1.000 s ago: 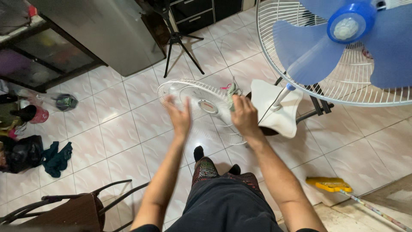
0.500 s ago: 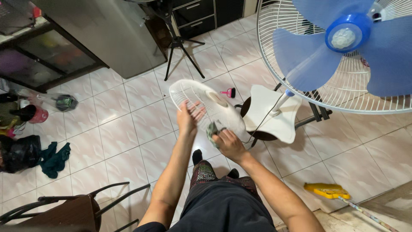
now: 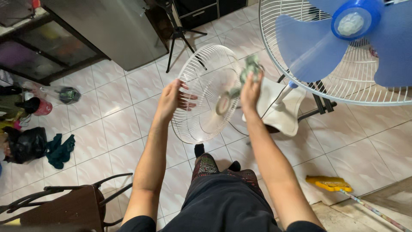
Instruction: The person wipes the front metal cage of a standing electric fan with a green cloth, then removes the cage, places it on a table, and reattaches it to the fan.
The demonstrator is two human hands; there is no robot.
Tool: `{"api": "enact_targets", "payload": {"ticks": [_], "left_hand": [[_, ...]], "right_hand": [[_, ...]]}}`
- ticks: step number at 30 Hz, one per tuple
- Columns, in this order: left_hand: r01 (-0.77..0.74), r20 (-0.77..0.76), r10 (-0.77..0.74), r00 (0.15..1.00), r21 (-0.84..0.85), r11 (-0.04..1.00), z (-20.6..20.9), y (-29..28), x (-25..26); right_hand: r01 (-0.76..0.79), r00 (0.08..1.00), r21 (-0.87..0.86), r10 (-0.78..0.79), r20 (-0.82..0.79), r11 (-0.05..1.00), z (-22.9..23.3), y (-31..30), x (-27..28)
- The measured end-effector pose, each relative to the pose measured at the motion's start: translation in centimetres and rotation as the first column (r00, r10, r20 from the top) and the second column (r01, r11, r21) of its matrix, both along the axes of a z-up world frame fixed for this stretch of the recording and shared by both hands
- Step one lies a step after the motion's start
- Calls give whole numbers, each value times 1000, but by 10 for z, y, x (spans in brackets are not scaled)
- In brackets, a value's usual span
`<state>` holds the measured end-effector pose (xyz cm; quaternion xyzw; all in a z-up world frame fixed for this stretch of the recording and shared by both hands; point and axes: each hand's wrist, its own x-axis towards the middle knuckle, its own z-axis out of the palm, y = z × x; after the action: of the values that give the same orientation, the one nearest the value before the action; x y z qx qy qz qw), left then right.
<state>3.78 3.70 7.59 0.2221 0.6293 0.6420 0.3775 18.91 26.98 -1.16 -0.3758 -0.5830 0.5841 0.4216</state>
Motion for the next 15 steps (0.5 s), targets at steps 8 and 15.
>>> {"api": "enact_targets", "payload": {"ticks": [8,15], "left_hand": [[-79,32,78,996,33,996,-12,-6,4],[-180,122,186,975,-52,982,-16,-34,-21]], "right_hand": [[-321,920,884,332,207,340,-20,-120,-5],[-753,655,490,435,618,439,-108,-106,120]]}}
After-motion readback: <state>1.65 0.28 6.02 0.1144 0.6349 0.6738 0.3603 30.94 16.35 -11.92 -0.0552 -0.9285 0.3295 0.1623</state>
